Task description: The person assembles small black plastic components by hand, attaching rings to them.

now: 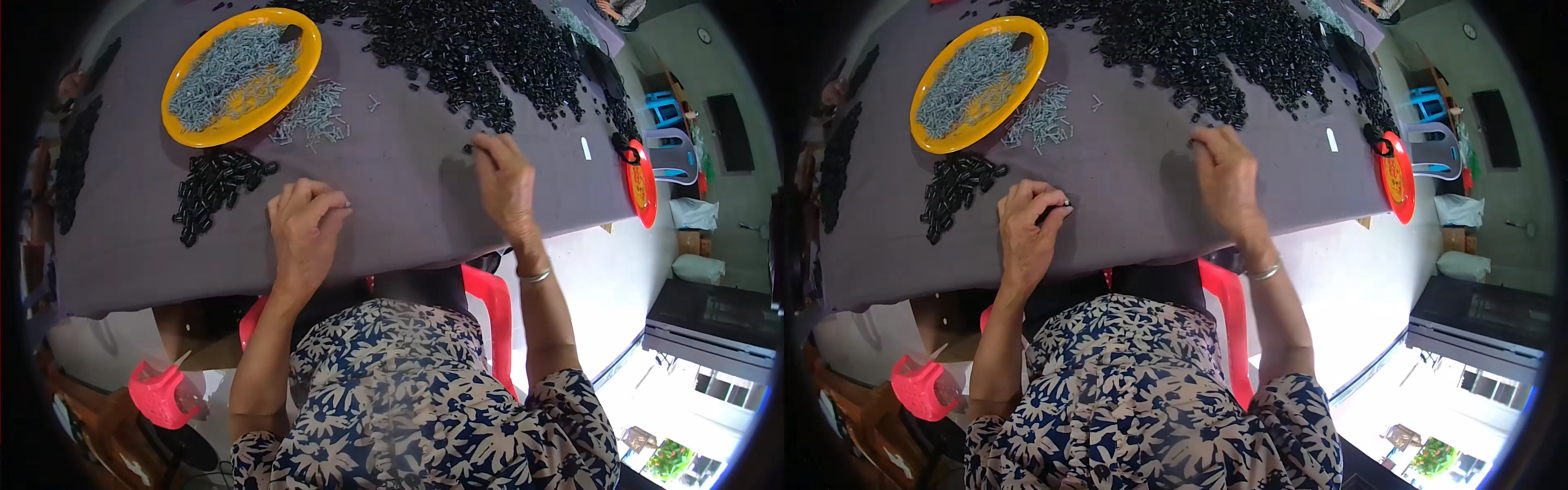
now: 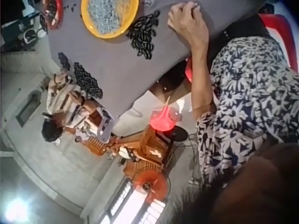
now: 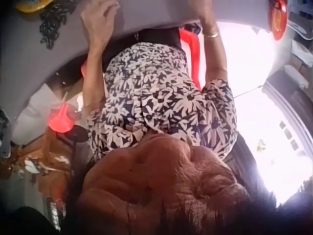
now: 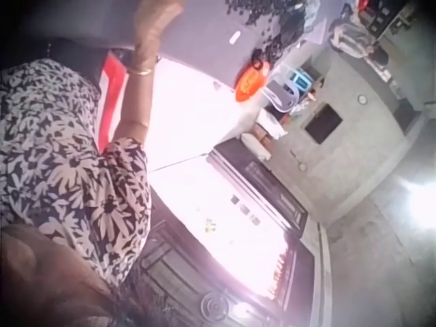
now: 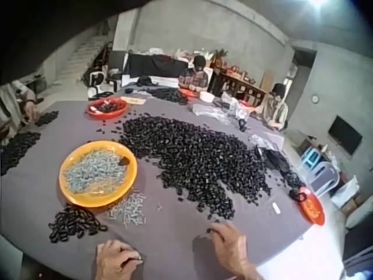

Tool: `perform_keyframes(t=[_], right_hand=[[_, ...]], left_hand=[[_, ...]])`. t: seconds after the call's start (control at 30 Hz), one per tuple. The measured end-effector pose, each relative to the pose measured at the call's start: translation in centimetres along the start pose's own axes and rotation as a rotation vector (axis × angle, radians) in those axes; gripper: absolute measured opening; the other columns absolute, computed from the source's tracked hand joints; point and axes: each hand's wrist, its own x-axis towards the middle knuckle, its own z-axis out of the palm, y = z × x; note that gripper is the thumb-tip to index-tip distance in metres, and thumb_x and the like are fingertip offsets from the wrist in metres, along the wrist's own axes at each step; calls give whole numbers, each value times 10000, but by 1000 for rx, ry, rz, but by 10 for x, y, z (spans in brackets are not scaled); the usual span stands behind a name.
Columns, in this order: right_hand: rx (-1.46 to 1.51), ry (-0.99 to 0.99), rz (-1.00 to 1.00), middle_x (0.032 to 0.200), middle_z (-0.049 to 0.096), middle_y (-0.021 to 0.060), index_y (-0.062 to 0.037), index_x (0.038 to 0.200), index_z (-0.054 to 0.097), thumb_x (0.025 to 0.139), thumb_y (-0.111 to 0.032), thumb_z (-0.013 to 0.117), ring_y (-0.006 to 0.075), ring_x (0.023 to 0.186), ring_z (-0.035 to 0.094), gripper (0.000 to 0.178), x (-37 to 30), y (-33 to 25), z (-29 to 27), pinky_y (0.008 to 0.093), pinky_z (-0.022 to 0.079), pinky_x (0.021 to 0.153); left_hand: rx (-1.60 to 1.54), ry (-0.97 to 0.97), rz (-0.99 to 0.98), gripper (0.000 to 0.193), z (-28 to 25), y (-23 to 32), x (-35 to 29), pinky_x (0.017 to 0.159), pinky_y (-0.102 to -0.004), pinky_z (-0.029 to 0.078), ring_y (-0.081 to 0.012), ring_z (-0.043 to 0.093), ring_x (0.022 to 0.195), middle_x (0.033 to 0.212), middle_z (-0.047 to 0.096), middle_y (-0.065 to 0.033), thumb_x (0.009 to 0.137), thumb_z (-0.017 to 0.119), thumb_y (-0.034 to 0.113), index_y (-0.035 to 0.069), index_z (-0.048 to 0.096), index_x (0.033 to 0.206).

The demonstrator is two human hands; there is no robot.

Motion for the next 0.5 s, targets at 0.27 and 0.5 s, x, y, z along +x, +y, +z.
perform_keyframes(t=[0.27,0.5], right_hand=[[-208,-170,-84,910,628,124,-27,1002,672,892,-41,639,352,796,642,116,3,18,2,407,511,699],[-218,-192,-107,855,612,118,-28,923,659,828,-28,642,338,740,639,97,14,15,0,398,513,664]], left_hand=[[-60,-29,0,164,4,4,1,838,-382,379,-233,581,891,900,620,-16,731,764,65,109,690,871],[-76,-67,34,144,12,9,-3,859,-364,389,-213,586,879,886,622,-16,762,751,61,92,694,890]])
